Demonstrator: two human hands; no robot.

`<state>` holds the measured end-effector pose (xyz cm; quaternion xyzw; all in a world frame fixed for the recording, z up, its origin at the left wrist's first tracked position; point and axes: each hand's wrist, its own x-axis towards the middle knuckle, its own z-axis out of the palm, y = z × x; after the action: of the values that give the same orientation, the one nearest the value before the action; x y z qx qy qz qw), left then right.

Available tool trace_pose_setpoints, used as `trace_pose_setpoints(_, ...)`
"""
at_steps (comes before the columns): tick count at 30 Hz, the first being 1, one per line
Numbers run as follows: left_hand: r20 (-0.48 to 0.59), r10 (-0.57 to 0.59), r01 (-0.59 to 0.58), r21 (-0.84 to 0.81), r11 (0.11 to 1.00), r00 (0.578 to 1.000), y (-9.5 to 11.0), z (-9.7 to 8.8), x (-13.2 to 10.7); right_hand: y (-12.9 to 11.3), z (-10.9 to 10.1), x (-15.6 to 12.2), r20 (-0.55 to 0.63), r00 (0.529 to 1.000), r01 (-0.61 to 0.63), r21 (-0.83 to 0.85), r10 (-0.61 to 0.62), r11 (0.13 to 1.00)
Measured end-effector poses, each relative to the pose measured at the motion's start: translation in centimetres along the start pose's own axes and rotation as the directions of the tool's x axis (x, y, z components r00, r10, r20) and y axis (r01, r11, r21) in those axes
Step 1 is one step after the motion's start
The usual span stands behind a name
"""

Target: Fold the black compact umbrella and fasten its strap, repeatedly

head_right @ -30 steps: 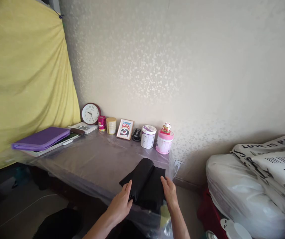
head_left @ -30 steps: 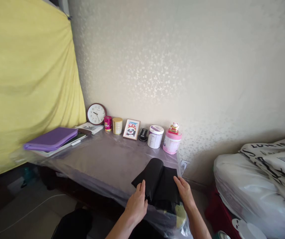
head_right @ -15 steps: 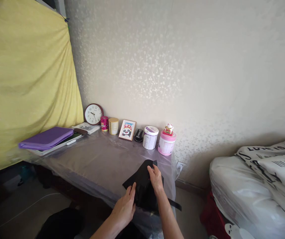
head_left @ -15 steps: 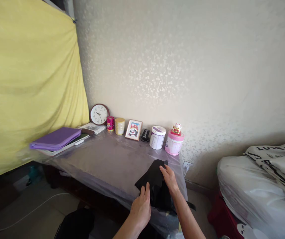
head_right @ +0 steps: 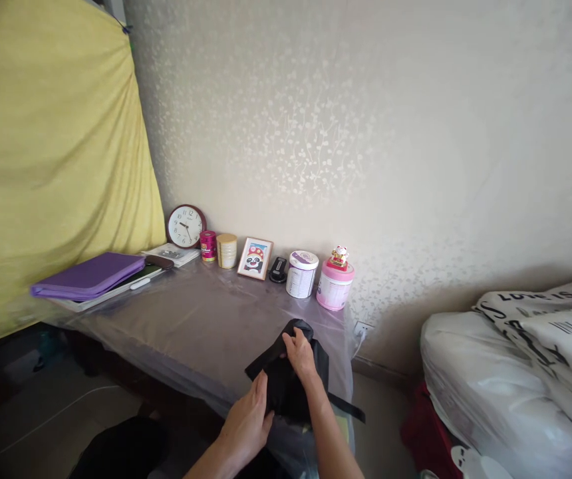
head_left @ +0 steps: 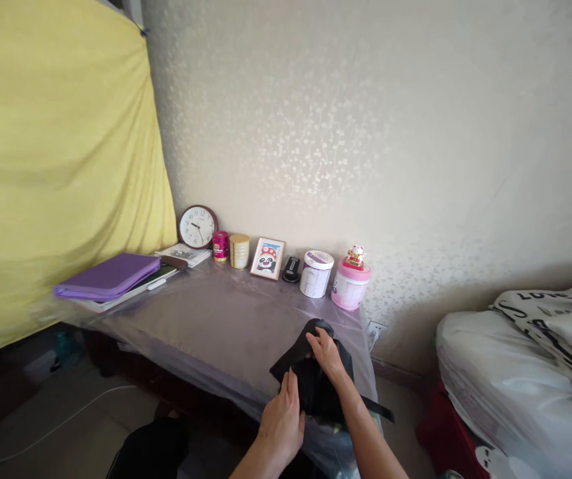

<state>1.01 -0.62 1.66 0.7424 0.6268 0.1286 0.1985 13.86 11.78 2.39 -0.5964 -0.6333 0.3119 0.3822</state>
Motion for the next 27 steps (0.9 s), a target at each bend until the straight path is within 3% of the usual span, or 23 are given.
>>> trace_pose_setpoints(8, -0.045, -0.061, 0.062, 0.031, 0.998, 0.997, 0.6, -0.6, -1.4, -1.8, 0.0, -1.1, 0.139, 0.984, 0.111, -0.01, -0.108, 0.994)
trace_pose_setpoints(16, 0.004, -0.062, 0.061, 0.117, 0.991, 0.998, 1.2, -0.3, -0.2, -2.1, -0.3, -2.5, 0.173, 0.958, 0.245, -0.075, -0.23, 0.967)
trace_pose_setpoints(23, 0.049, -0.065, 0.059, 0.119, 0.991, 0.997, 0.9, 0.1, 0.2, -0.8, -0.7, -6.4, 0.087, 0.853, 0.521, -0.081, -0.515, 0.85)
trace_pose_setpoints(27, 0.048, -0.072, 0.068, 0.096, 0.993, 0.996, 1.3, -0.2, 0.1, 0.9, -0.8, -5.8, 0.093, 0.79, 0.612, -0.187, -0.606, 0.769)
